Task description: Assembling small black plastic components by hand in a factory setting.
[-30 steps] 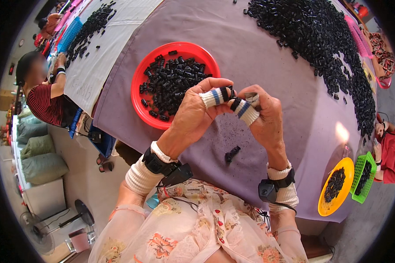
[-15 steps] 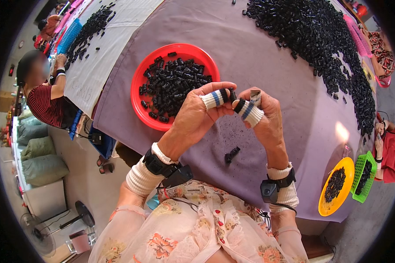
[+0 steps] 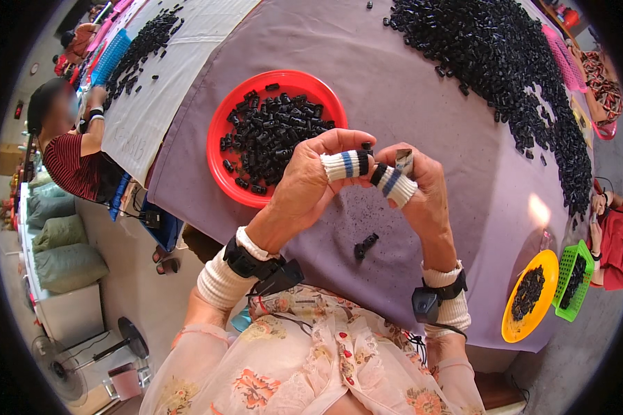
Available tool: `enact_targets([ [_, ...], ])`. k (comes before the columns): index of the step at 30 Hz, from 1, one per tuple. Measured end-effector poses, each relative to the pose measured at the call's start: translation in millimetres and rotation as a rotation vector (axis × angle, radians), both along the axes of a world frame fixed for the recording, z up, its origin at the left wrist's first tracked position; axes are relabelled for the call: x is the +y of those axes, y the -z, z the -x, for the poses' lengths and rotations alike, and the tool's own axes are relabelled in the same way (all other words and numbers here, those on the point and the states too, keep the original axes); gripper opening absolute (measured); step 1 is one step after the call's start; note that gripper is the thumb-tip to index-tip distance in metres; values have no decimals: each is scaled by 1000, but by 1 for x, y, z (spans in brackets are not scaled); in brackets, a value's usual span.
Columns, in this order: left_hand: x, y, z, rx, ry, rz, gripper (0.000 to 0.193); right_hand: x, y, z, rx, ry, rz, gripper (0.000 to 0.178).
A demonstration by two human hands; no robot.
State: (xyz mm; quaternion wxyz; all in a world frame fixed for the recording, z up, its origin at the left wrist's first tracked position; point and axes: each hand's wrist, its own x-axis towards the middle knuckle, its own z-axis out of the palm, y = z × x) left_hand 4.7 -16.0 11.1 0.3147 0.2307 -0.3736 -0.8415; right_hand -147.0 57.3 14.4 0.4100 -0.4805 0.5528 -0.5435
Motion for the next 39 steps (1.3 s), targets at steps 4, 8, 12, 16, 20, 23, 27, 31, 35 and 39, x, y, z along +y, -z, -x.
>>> enact_targets([
  [4,0,-5,1,-108,-27,94,28,0,4,-2,88,9,128,17],
  [8,0,-4,0,-106,-47,82,26,0,5,-3,159,-1,127,16],
  [12,-2,0,1,-92,-56,41,25,-1,5,-4,227,11,135,17],
  [16,-1,-1,1,-91,-48,45,27,0,4,-3,232,17,135,17],
  [20,-1,-4,0,-100,-31,67,29,-1,5,-4,188,23,138,15],
  [23,-3,-1,-1,-34,-55,27,26,0,3,-5,52,42,81,13],
  [27,-6,4,-2,109,-76,-48,25,0,1,-6,-103,62,-112,12],
  [31,-6,9,-3,153,-32,-62,35,-2,6,-9,-249,46,-137,14],
  [35,-2,7,-1,167,-86,-81,28,-4,6,-14,-274,75,-139,16],
  [39,-5,12,-3,174,-74,-56,38,-6,5,-18,-255,98,-114,16],
])
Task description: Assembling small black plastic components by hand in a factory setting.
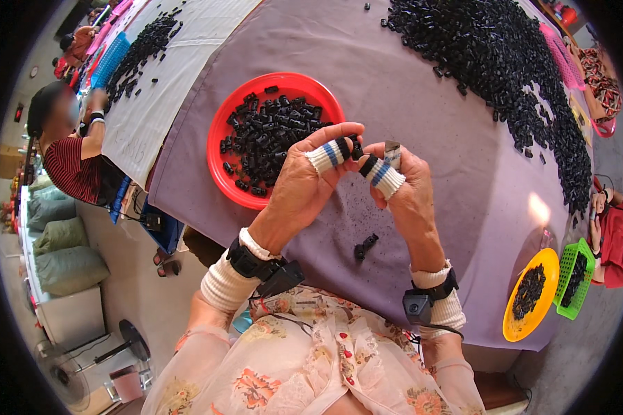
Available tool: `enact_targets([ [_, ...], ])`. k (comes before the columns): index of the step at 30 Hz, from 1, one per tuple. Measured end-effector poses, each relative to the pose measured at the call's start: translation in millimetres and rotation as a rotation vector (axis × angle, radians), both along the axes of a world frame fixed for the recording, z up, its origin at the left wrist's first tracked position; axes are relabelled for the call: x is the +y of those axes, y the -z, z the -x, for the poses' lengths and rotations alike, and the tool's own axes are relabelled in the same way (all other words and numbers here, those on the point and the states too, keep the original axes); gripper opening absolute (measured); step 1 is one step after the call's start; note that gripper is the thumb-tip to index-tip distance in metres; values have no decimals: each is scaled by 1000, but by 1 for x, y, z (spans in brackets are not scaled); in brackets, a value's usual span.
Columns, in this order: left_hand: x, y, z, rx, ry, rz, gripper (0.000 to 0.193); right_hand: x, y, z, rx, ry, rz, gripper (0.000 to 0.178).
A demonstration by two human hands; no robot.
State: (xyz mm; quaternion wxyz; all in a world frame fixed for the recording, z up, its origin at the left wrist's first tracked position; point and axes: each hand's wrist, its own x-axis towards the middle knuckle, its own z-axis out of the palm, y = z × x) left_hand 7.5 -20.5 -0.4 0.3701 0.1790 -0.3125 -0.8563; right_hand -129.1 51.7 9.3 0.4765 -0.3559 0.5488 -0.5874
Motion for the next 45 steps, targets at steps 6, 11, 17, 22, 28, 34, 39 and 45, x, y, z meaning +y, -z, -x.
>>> enact_targets([
  [6,2,5,2,66,13,-104,37,0,2,-5,-71,-6,13,15],
  [11,3,0,3,-3,-11,-33,31,0,2,-4,103,40,56,16],
  [17,2,-8,2,-126,-42,158,28,-1,2,1,529,121,288,15],
  [22,0,-1,3,-10,-3,-2,26,1,-1,0,532,127,288,18],
  [28,2,-9,2,-49,14,7,25,2,0,2,576,142,321,18],
  [34,1,-19,0,-304,-25,227,26,1,-2,1,729,114,411,19],
  [39,1,-21,-1,-365,-39,268,22,3,-2,1,831,109,450,21],
  [45,0,-19,-3,-384,-32,232,20,3,0,0,821,93,443,21],
])
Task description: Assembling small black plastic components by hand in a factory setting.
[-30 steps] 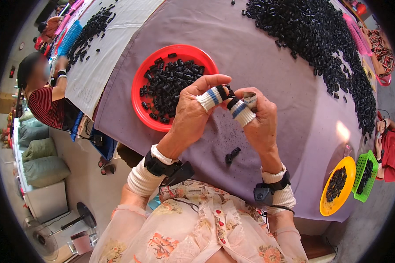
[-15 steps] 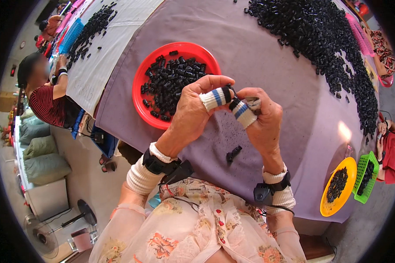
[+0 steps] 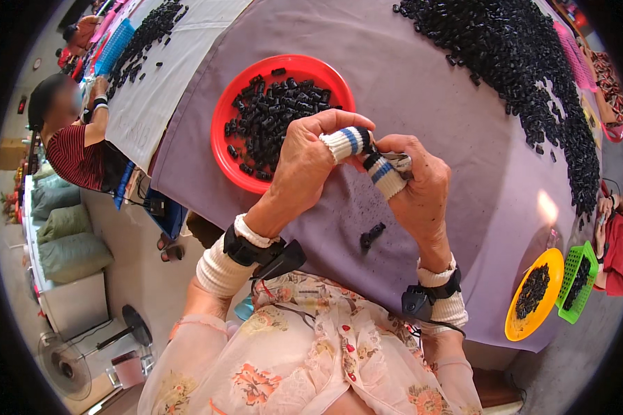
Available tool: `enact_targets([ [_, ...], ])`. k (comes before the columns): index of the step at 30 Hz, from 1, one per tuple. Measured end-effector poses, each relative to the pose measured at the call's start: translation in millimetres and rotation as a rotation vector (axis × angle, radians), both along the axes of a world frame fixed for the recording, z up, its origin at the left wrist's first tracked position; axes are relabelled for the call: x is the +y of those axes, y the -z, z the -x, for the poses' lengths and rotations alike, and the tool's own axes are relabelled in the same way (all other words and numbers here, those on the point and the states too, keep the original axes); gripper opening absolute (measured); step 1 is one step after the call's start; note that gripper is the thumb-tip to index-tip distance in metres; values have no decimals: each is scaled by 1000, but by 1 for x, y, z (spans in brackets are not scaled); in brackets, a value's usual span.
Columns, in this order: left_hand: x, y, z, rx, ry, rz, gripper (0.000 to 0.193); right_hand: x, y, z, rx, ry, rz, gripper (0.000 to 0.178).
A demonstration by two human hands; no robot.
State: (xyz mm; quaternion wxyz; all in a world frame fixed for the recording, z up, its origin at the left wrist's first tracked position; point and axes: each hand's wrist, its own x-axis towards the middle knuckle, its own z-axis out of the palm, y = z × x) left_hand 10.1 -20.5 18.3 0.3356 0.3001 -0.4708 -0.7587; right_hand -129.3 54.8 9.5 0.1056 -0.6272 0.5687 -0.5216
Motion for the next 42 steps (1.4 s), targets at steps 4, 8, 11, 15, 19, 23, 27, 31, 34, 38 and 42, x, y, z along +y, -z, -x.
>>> enact_targets([
  [4,0,1,-1,7,2,-12,20,0,1,0,-25,0,-14,21],
  [8,2,-1,-2,15,8,-32,20,0,3,-1,-99,-11,-22,21],
  [11,2,-2,-2,45,22,-68,22,2,4,-1,-179,-10,-56,20],
  [15,6,0,-1,202,31,-138,28,2,2,-2,-307,-11,-65,19],
  [19,6,10,1,274,45,-147,31,3,0,-4,-381,-10,-111,18],
  [23,5,13,2,355,85,-175,30,8,-11,-4,-528,-40,-221,18],
  [27,3,9,1,375,126,-220,31,8,-21,11,-521,-58,-363,27],
  [31,4,7,1,364,153,-227,31,1,-26,25,-468,-171,-516,33],
  [34,4,10,2,358,148,-237,31,-4,-25,27,-434,-213,-552,38],
  [38,6,8,3,349,155,-284,31,-7,-24,29,-352,-276,-534,39],
  [42,5,9,3,344,156,-315,31,-10,-22,32,-297,-309,-531,38],
])
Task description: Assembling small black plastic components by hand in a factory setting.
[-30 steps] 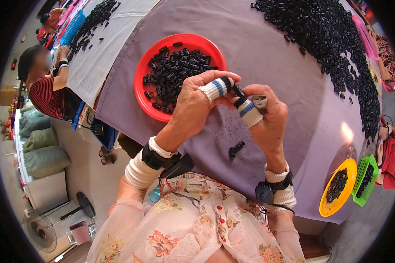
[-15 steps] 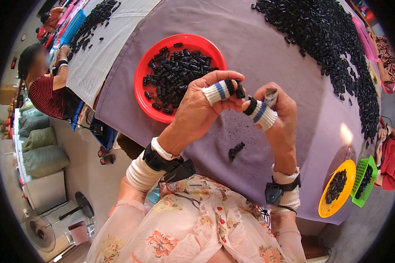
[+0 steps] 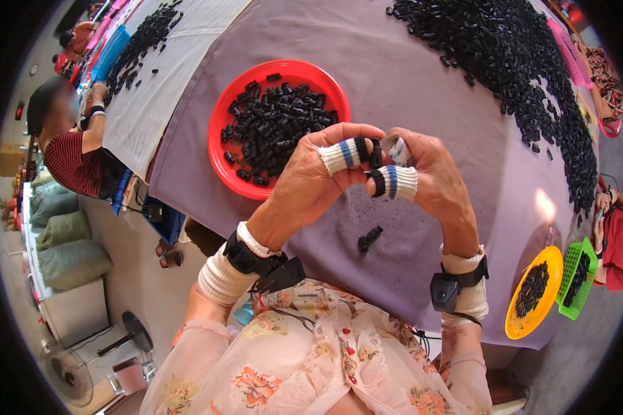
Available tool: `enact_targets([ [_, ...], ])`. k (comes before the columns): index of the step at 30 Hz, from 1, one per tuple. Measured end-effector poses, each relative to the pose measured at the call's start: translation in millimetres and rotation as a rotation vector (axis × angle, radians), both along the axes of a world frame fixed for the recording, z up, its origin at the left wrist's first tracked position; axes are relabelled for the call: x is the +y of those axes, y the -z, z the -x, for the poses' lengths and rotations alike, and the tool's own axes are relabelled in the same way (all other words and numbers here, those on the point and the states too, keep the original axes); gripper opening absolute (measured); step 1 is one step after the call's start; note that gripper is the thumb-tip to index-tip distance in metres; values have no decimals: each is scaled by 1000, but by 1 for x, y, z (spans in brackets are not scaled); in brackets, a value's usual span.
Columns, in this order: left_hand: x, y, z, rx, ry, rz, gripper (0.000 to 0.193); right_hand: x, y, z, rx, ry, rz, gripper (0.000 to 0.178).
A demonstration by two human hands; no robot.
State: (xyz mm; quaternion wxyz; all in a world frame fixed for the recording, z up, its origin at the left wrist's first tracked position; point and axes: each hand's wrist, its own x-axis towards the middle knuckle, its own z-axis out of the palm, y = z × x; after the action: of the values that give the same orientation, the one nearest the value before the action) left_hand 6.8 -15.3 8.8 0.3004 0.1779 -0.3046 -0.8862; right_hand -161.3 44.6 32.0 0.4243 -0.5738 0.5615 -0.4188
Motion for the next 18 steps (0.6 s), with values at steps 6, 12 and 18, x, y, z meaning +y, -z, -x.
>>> enact_targets([
  [6,2,-4,2,-4,-8,11,25,-2,12,1,-41,-29,7,39],
  [12,2,-2,1,-51,-15,-12,25,-1,12,-2,-90,-53,8,38],
  [18,-1,3,-2,-37,48,25,30,-1,15,-1,-84,-66,7,40],
])
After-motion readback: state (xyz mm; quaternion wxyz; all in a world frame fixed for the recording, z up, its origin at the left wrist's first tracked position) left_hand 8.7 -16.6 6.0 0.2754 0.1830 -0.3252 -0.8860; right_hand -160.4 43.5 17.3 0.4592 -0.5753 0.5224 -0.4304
